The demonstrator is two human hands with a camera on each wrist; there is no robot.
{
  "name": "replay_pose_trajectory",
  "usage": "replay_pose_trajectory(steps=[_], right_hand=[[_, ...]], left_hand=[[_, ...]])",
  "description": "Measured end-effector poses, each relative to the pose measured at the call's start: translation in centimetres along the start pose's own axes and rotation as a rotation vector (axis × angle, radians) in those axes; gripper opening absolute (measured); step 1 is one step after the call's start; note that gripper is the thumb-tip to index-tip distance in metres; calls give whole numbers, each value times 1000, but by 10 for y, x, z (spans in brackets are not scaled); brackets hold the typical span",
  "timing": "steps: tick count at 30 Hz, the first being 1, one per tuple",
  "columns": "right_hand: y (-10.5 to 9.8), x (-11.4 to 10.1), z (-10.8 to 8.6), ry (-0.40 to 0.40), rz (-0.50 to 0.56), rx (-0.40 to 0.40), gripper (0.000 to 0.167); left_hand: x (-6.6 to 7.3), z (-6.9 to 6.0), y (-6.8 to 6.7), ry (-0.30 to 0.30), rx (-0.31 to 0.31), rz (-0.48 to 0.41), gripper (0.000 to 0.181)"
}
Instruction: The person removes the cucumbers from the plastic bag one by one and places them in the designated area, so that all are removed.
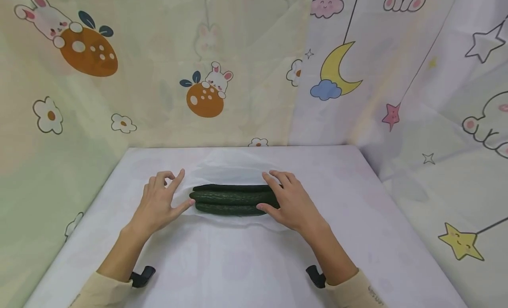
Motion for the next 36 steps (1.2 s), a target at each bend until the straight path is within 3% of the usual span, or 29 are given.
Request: replay_pose_trajectory(steps=[7,10,13,21,25,31,36], right_hand=[[16,-17,2,-94,88,-7,74],[22,-20,2,-111,107,-34,72],[28,-22,2,-110,122,-69,71],[42,-20,10,-100,168,-160,67],[45,-14,18,-105,189,-174,67],[51,-2,26,-77,233,-196,69],[57,3,28,-66,250,-223,72]], left_hand=[[14,-12,-5,168,184,-6,53],[18,-17,-6,265,215,22,38],[18,-20,-6,307,199,69,39],[9,-16,-1,215,74,142,70],[5,-8,5,187,57,142,77],[2,3,12,149,55,73,78],[0,9,15,148,30,68,89]])
Point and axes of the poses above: each hand's wrist, its own z-axis towards the middle knuckle, its own y-axis out of the palm, x = y × z, the point moved 4 cm from there along z, towards the middle knuckle, and after that the axes turned 2 degrees about -y, right-handed, at the moved point
